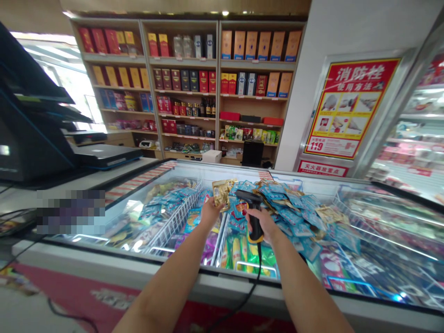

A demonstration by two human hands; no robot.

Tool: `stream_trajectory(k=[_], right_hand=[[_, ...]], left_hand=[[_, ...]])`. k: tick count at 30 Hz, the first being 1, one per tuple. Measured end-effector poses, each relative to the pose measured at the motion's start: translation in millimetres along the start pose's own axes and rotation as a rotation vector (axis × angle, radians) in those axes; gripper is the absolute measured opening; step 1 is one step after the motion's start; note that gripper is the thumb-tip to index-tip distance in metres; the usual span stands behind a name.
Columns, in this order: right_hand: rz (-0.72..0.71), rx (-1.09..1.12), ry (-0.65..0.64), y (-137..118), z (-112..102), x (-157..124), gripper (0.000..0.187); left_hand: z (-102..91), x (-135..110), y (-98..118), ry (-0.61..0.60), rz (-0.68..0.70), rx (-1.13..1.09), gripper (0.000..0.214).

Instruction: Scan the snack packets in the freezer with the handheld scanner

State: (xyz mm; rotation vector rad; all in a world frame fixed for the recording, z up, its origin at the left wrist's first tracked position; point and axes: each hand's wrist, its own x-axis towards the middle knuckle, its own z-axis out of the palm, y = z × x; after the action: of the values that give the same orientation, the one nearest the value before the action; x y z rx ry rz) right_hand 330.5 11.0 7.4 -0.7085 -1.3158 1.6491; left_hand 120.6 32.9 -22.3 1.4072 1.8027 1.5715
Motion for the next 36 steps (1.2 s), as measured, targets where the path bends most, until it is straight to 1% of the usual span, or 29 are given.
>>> stream_trajectory(k=[3, 8, 16, 22, 26, 28, 31, 33, 36], right_hand=[[-0.011, 0.0, -0.025, 2.3, -0.7, 0.7, 0.024], [0.003, -0.017, -0.059, 3.7, -1.3, 0.9, 0.024], [0.0, -0.028, -0.069, 2.1, 0.3, -1.4, 0.025], [0.006, -0.028, -0.068, 2.8, -0.3, -0.9, 0.025], [-0.011, -0.005, -0.053, 3.2, -0.8, 0.9, 0.024], [-0.022, 0.01, -0.034, 2.8, -0.9, 1.9, 0.024], [-0.028, 0.03, 0.01, 1.6, -0.9, 2.9, 0.025], [-0.036, 0.05, 0.036, 0.5, -0.4, 2.8, 0.024], [-0.047, 0.074, 0.049, -1.3, 0.9, 2.0, 0.024]], left_hand=[[-0.3, 0.1, -1.0, -0.024, 0.012, 0.02, 0.027], [-0.7, -1.0, 0.3, -0.016, 0.011, 0.064, 0.027], [-2.0, -3.7, 5.0, -0.005, -0.005, 0.118, 0.027], [-4.1, -6.9, 10.5, -0.004, -0.012, 0.109, 0.025], [-3.7, -6.9, 11.2, 0.004, -0.008, 0.051, 0.023], [-1.2, -5.2, 9.0, 0.05, -0.043, -0.059, 0.023], [2.5, 0.0, 4.9, 0.16, -0.127, -0.385, 0.03], [1.4, 5.5, 2.7, 0.283, -0.159, -0.612, 0.031], [-9.1, 17.0, -2.1, 0.49, -0.181, -0.839, 0.021]])
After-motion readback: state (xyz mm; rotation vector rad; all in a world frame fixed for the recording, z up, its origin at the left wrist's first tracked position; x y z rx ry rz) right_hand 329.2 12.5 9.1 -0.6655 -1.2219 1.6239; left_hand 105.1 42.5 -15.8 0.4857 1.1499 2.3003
